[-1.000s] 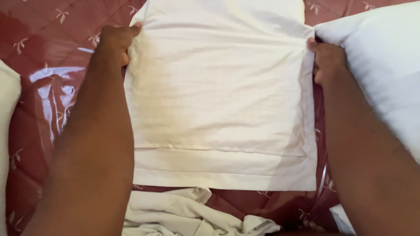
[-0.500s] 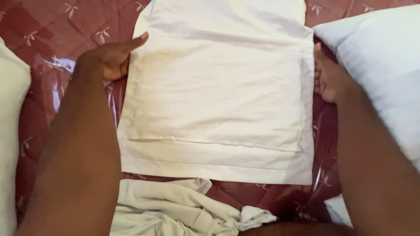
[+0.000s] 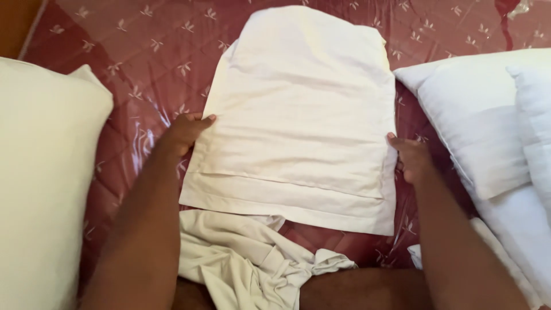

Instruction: The person unfolds a white bed sheet on a bed, smooths it out, and then folds it into a compact rectangular shape. The person then places the folded sheet on top of a stack of other folded sheets.

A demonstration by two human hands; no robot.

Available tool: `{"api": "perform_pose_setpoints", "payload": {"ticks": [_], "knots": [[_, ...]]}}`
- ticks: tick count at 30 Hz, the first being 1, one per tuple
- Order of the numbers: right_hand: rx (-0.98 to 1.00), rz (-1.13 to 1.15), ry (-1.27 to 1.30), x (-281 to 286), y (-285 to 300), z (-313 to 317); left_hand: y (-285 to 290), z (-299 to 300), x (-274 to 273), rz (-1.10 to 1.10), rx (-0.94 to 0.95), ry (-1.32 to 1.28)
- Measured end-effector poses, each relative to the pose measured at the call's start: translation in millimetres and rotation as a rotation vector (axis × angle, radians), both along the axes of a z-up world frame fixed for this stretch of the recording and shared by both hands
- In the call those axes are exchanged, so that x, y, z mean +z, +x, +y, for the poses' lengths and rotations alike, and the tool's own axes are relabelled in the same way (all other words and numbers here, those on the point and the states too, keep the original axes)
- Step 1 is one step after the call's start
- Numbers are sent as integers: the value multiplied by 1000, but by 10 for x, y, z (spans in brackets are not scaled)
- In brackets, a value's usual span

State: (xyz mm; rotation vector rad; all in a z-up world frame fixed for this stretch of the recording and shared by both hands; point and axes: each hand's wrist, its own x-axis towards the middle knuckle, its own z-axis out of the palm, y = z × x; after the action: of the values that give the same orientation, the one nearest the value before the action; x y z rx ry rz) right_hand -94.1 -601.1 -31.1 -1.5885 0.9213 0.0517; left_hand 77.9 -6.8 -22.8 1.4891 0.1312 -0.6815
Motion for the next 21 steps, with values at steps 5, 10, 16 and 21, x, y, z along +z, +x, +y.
{"api": "perform_pose_setpoints", "payload": {"ticks": [5, 10, 16, 21], "knots": [[-155, -279, -591, 351, -369, 701, -591, -235, 328, -623, 246, 604], [286, -534, -1448, 621, -533, 1446, -1152, -491, 678, -1330, 277, 1220], [690, -220, -1321, 408, -705, 1645, -1336, -517, 305, -1266, -305, 1191], [665, -58, -1358, 484, -768, 1703, -1377, -506, 405, -1198, -323, 1210]]}}
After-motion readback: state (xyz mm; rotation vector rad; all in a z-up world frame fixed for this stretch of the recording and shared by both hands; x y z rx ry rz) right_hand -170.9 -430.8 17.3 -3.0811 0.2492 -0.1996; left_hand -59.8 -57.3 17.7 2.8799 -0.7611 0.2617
